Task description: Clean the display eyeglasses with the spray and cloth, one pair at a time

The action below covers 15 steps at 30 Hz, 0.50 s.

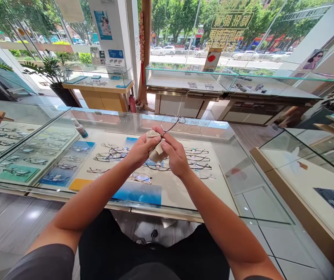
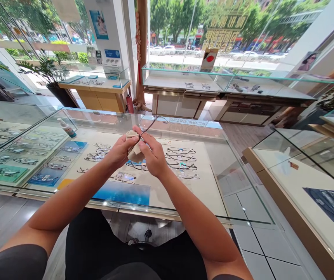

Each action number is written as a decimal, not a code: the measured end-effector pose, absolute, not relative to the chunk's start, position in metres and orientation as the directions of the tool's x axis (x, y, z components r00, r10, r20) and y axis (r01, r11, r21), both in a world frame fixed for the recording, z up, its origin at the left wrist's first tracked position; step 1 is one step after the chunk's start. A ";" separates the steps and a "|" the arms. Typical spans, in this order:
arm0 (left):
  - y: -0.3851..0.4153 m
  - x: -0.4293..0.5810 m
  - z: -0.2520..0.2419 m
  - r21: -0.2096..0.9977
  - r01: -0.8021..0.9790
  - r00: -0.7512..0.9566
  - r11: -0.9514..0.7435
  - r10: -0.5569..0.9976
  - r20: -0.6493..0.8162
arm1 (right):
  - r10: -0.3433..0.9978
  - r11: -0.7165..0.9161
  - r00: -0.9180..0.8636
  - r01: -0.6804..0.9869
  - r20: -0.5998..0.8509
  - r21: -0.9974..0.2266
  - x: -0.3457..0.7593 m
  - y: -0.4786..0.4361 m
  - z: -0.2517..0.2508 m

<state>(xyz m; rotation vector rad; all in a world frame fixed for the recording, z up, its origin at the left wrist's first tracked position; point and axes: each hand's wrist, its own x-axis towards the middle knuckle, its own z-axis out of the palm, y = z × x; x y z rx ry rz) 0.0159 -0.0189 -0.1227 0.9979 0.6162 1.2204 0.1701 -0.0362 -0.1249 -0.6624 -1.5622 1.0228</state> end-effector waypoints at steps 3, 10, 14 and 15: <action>-0.019 0.014 -0.125 0.877 -0.478 0.299 0.054 0.949 0.104 | 0.841 0.471 -0.243 -0.108 0.483 -0.875 0.170 -0.038 -0.123; -0.019 0.008 -0.126 0.895 -0.443 0.378 0.054 0.916 0.132 | 0.863 0.425 -0.218 -0.173 0.456 -0.888 0.169 -0.034 -0.125; -0.017 0.007 -0.128 0.933 -0.358 0.403 -0.045 0.893 0.198 | 0.883 0.387 -0.183 -0.237 0.432 -0.891 0.171 -0.029 -0.128; -0.016 0.008 -0.129 0.940 -0.334 0.390 -0.071 0.897 0.207 | 0.884 0.387 -0.180 -0.240 0.432 -0.890 0.171 -0.029 -0.128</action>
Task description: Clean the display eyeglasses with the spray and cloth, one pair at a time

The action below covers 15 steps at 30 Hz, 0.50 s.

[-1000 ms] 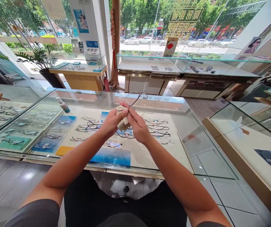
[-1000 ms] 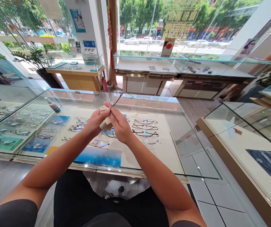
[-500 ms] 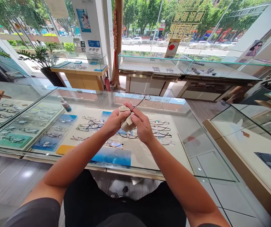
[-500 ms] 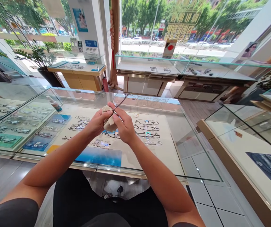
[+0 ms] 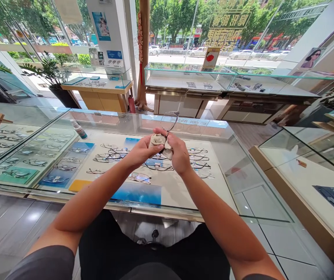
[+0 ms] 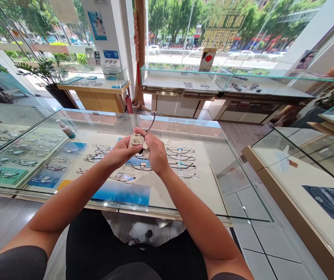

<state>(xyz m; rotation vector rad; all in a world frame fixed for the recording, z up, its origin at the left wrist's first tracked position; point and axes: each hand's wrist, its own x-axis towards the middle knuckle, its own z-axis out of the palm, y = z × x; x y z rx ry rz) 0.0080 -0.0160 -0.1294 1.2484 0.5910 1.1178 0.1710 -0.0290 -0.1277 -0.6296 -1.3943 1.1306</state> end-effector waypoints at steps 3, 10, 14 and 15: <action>-0.015 0.012 -0.132 0.942 -0.302 0.302 -0.145 0.923 0.239 | 0.872 0.406 -0.197 -0.222 0.448 -0.887 0.169 -0.030 -0.127; -0.015 0.016 -0.135 0.945 -0.269 0.226 -0.185 0.942 0.249 | 0.911 0.333 -0.160 -0.260 0.381 -0.906 0.163 -0.031 -0.126; -0.014 0.011 -0.134 0.954 -0.282 0.318 -0.101 0.928 0.192 | 0.955 0.218 -0.116 -0.356 0.274 -0.909 0.169 -0.026 -0.124; -0.012 0.010 -0.132 0.952 -0.291 0.329 -0.091 0.925 0.189 | 0.959 0.217 -0.096 -0.363 0.268 -0.906 0.172 -0.024 -0.122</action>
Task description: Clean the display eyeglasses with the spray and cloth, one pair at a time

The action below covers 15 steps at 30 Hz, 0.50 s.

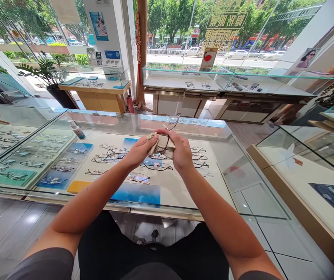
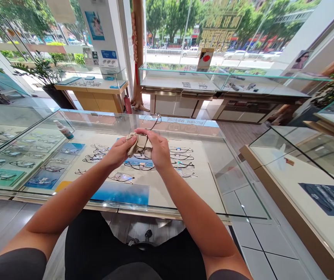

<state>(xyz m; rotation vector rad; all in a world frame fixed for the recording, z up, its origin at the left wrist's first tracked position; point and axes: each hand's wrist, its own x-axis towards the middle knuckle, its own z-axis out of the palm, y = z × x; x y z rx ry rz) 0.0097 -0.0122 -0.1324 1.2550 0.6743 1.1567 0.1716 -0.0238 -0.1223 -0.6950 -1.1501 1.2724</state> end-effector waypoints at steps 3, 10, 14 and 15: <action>-0.005 0.004 -0.128 0.929 -0.354 0.265 -0.104 0.942 0.207 | 0.941 0.318 0.005 -0.342 0.337 -0.884 0.182 -0.018 -0.118; 0.019 -0.021 -0.117 0.853 -0.478 -0.064 -0.211 0.977 0.205 | 0.904 0.418 0.057 -0.319 0.424 -0.851 0.196 -0.010 -0.114; 0.020 -0.032 -0.110 0.882 -0.418 -0.064 -0.218 0.976 0.210 | 0.915 0.358 -0.045 -0.368 0.401 -0.858 0.196 -0.008 -0.114; 0.019 -0.034 -0.110 0.898 -0.375 -0.069 -0.228 0.973 0.218 | 0.915 0.338 -0.090 -0.365 0.394 -0.867 0.197 -0.008 -0.114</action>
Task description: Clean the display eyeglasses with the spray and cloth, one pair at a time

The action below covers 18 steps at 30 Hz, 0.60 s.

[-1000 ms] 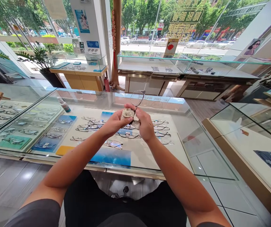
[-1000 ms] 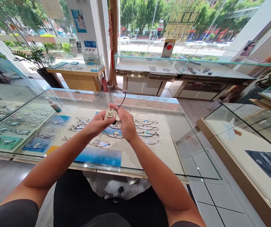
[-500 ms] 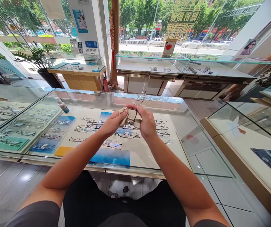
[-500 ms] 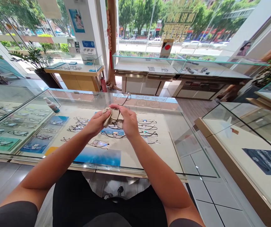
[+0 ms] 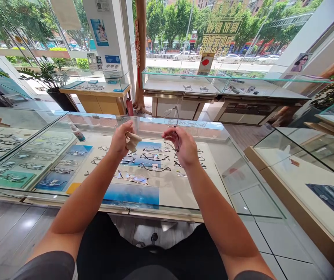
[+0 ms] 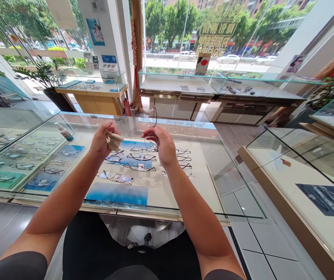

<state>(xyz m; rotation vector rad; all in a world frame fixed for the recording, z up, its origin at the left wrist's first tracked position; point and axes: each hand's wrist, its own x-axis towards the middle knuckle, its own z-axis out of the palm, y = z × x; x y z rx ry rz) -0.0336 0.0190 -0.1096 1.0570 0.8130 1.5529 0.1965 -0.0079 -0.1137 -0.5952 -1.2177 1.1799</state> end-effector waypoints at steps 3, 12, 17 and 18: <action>0.013 -0.033 -0.109 0.925 -0.179 -0.144 -0.336 0.939 0.314 | 0.901 0.306 -0.213 -0.305 0.377 -0.902 0.198 -0.008 -0.112; -0.002 -0.018 -0.112 0.752 0.245 -0.093 -0.612 0.757 0.647 | 0.857 0.364 -0.351 -0.106 0.377 -0.925 0.206 -0.005 -0.110; -0.006 -0.016 -0.115 0.694 0.200 -0.017 -0.692 0.706 0.708 | 0.834 0.378 -0.413 -0.055 0.365 -0.924 0.208 -0.006 -0.108; -0.007 -0.016 -0.115 0.685 0.212 -0.005 -0.697 0.700 0.714 | 0.825 0.386 -0.434 -0.031 0.361 -0.922 0.209 -0.006 -0.107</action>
